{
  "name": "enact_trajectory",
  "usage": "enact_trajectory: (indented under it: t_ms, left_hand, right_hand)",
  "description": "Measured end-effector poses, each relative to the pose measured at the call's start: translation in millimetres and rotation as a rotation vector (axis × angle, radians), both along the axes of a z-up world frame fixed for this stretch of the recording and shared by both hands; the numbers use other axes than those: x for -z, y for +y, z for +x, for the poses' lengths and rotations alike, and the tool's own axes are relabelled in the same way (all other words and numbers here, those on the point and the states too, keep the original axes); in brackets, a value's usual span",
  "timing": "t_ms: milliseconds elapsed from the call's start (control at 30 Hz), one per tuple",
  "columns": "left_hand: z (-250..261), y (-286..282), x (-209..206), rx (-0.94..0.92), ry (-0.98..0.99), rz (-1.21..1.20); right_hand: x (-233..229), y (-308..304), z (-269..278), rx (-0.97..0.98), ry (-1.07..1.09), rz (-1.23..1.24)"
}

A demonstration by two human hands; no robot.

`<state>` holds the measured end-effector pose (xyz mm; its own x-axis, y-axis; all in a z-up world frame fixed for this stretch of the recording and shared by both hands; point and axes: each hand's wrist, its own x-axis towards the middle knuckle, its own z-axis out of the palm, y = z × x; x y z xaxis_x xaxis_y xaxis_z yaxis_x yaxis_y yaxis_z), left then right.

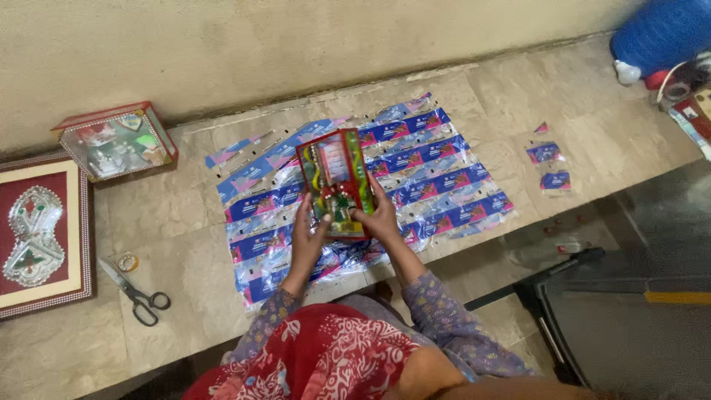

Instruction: The person lays out a sheet of patterned wrapping paper on a table, places a rectangular box on it, and folds the paper around the box. They then pick up a roll of tape and prepare to secure the wrapped package.

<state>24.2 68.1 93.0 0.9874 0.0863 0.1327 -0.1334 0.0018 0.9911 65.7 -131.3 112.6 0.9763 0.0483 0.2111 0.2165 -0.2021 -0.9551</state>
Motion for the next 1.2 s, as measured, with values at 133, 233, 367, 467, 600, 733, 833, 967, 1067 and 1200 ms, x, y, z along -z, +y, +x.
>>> enact_trajectory:
  t_ms: [133,233,367,467,600,733,833,967,1067,1200]
  left_hand:
    - [7,-23,-23,0.106,0.207,-0.216]
    - [9,-32,-27,0.116,0.094,-0.281]
    - [12,-39,-26,0.068,0.04,-0.348]
    - [14,-41,-26,0.023,0.034,-0.407]
    - [21,-43,-33,-0.07,0.007,-0.425]
    - [26,-38,-38,-0.088,0.048,-0.512]
    - [32,-31,-39,-0.094,0.059,-0.543]
    - [34,-23,-36,-0.066,0.114,-0.606]
    - [36,-13,-31,-0.04,0.131,-0.535]
    - [39,-5,-20,-0.031,0.161,-0.491]
  right_hand:
    - [-36,10,-12,0.082,-0.079,-0.417]
    - [-58,22,-27,0.098,-0.015,-0.595]
    - [-77,31,-41,0.115,-0.248,-0.718]
    - [-82,36,-48,0.14,-0.42,-0.79]
    - [-81,41,-53,0.109,-0.439,-0.889]
    - [-77,50,-59,0.119,-0.451,-0.914]
    - [-77,59,-68,0.117,-0.498,-0.922]
    - [-76,56,-78,-0.018,-0.434,-0.817]
    - [-71,46,-78,-0.127,-0.328,-0.67]
    - [-52,22,-72,-0.152,-0.215,-0.32]
